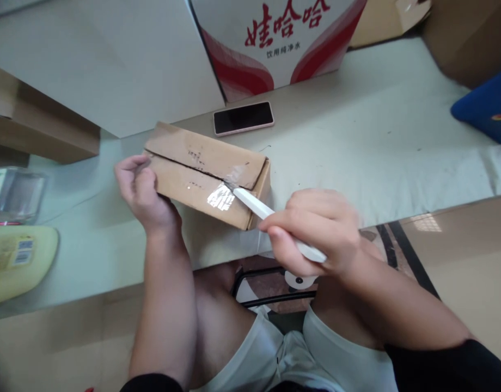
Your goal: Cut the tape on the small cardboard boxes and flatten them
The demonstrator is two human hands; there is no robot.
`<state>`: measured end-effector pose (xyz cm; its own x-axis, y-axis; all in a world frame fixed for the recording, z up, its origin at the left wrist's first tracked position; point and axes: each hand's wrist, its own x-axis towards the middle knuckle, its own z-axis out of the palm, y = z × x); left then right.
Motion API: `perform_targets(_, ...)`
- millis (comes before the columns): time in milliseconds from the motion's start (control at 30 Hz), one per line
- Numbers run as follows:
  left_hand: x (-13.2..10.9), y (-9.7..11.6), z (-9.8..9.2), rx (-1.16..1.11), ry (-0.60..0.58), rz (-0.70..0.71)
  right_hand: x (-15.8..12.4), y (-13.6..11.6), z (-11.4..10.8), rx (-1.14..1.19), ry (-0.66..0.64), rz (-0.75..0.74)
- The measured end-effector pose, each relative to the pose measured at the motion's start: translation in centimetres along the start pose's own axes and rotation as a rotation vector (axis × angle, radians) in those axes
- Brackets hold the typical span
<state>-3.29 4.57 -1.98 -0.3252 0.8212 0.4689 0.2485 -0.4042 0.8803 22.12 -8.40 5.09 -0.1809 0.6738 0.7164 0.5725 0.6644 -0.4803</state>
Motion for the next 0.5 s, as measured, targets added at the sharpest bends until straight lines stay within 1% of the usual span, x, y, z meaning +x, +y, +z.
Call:
perform_targets(33, 0.02, 0.05, 0.02, 0.014, 0.002, 0.003, 0.08, 0.07, 0.09, 0.019, -0.004, -0.034)
perform_targets(100, 0.05, 0.12, 0.05, 0.053, 0.005, 0.006, 0.23, 0.19, 0.15, 0.061, 0.027, -0.091)
perform_targets(200, 0.06, 0.15, 0.03, 0.067, -0.015, -0.016, 0.35, 0.29, -0.02, 0.05, 0.034, -0.077)
perform_targets(300, 0.03, 0.2, 0.01, 0.047, -0.031, -0.046, 0.39, 0.33, -0.28, 0.047, -0.005, -0.093)
perform_targets(367, -0.01, 0.26, 0.05, 0.045, -0.024, -0.045, 0.44, 0.29, -0.48, 0.053, -0.022, -0.128)
perform_targets(500, -0.06, 0.37, 0.17, 0.003, -0.016, -0.021, 0.52, 0.23, -0.79, 0.018, -0.026, -0.087)
